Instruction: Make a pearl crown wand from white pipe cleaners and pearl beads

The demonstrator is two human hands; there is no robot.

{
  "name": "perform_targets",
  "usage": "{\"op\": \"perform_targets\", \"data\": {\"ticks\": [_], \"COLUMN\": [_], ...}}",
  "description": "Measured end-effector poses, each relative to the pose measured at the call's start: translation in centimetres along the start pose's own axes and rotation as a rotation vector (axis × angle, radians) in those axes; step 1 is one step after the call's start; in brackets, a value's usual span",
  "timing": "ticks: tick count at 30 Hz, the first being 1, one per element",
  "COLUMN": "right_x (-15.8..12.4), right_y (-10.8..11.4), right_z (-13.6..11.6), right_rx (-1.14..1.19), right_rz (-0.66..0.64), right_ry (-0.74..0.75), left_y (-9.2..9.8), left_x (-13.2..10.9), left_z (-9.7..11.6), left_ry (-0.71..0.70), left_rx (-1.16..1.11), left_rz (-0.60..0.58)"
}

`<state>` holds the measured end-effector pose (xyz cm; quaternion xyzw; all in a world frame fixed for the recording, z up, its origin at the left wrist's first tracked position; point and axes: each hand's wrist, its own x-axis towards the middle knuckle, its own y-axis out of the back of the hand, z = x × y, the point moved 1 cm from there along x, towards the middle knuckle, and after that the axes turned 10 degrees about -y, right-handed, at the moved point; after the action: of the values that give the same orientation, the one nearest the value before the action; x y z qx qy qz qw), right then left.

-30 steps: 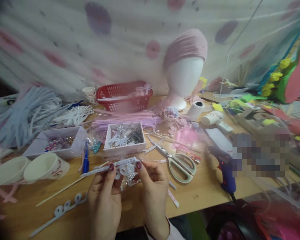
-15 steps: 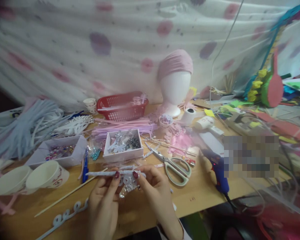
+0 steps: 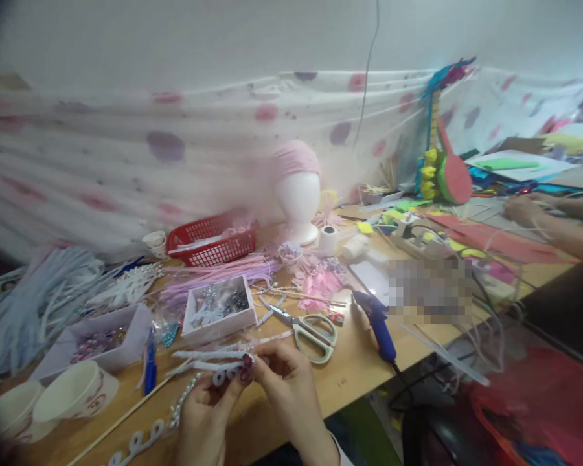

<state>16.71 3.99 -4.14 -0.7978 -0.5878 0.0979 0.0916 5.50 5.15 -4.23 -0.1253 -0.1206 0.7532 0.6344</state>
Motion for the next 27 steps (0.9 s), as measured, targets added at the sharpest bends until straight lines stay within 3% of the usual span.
{"op": "perform_targets", "data": {"ticks": [8, 11, 17, 21, 24, 27], "right_x": [-0.4, -0.2, -0.2, -0.9, -2.2, -4.1], "right_y": [0.6, 0.2, -0.2, 0.1, 2.4, 7.8], "right_z": [0.6, -0.2, -2.0, -2.7, -3.6, -4.9], "right_rx": [-0.198, -0.269, -0.379, -0.571, -0.699, -0.784], "right_rz": [-0.089, -0.111, -0.179, -0.255, -0.414, -0.615], "right_ry": [-0.007, -0.025, 0.023, 0.079, 0.007, -0.149], "left_y": [1.3, 1.3, 1.2, 1.6, 2.0, 2.4], "left_x": [0.6, 0.8, 1.1, 1.0, 0.7, 0.3], "left_z": [0.3, 0.7, 1.2, 0.8, 0.2, -0.2], "left_ry": [0.11, 0.094, 0.116, 0.147, 0.182, 0.257], "left_rx": [-0.106, -0.121, -0.048, -0.08, -0.099, -0.127], "left_rz": [0.023, 0.039, -0.044, 0.001, 0.077, 0.115]}}
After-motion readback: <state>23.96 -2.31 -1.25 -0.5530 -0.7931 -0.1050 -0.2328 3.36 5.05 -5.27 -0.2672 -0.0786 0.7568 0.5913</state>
